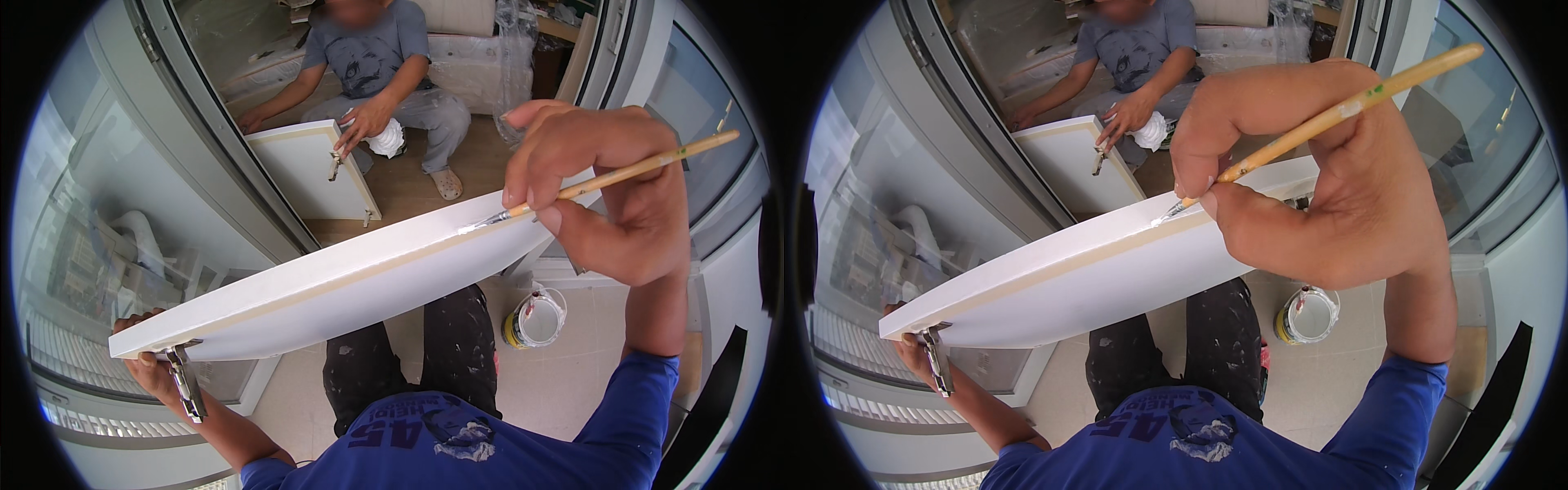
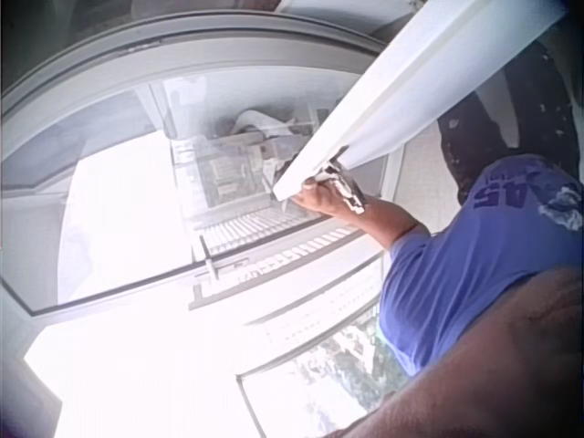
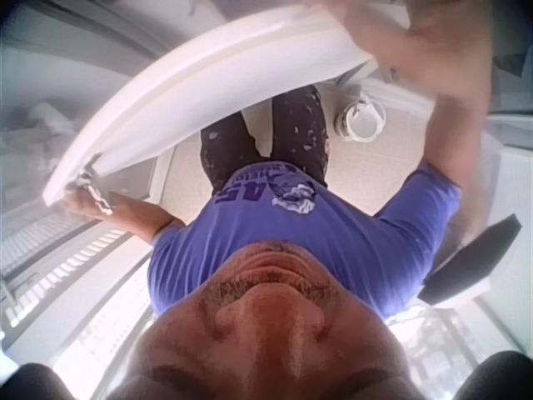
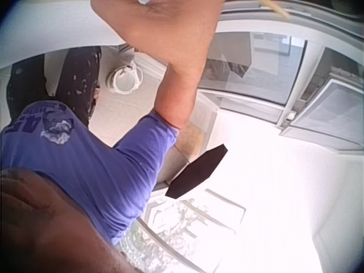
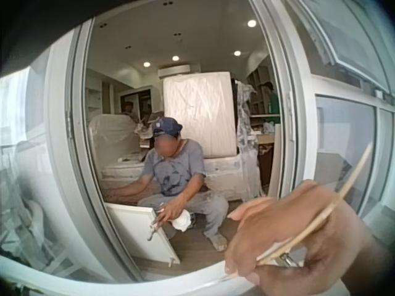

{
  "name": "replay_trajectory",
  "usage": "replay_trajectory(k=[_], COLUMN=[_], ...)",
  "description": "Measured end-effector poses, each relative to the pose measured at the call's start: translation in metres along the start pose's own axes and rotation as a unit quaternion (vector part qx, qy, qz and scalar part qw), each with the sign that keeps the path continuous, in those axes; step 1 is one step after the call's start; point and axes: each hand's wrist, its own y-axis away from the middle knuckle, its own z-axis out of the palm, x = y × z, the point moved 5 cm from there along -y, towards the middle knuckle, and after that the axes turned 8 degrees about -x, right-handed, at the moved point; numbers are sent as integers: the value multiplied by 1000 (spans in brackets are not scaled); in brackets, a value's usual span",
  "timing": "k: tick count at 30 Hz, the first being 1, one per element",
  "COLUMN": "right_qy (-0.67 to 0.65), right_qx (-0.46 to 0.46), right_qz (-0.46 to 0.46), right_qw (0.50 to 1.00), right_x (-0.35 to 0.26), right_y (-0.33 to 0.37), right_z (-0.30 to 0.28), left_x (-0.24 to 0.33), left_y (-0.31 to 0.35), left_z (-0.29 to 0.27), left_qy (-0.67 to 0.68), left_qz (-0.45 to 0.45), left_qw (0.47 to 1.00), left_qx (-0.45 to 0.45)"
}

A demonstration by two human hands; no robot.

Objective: The person applies white paint to the edges of a cabinet door using a small brush, occasionally dipping the brush into a paint bucket on the floor.

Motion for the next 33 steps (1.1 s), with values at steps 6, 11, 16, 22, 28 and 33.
replay_trajectory(k=[6,11,16,22,28,33], right_qy=[-5,3,-3,5,14,18], right_qx=[3,7,8,11,15,30], right_qz=[3,-12,-41,23,37,18], right_qw=[1000,1000,999,1000,999,999], right_x=[2,2,-1,8,8,4], right_y=[-3,-2,-7,5,15,17], right_z=[8,1,7,2,-7,-12], left_x=[-1,-6,-3,-17,-17,-17], left_y=[0,-1,0,0,-1,-3], left_z=[-6,-12,-1,-35,-37,-35], left_qy=[-11,-12,-21,-73,-71,-73], left_qz=[5,-1,3,49,46,49], left_qw=[1000,1000,1000,995,995,994], left_qx=[-6,-15,9,-37,-44,-58])
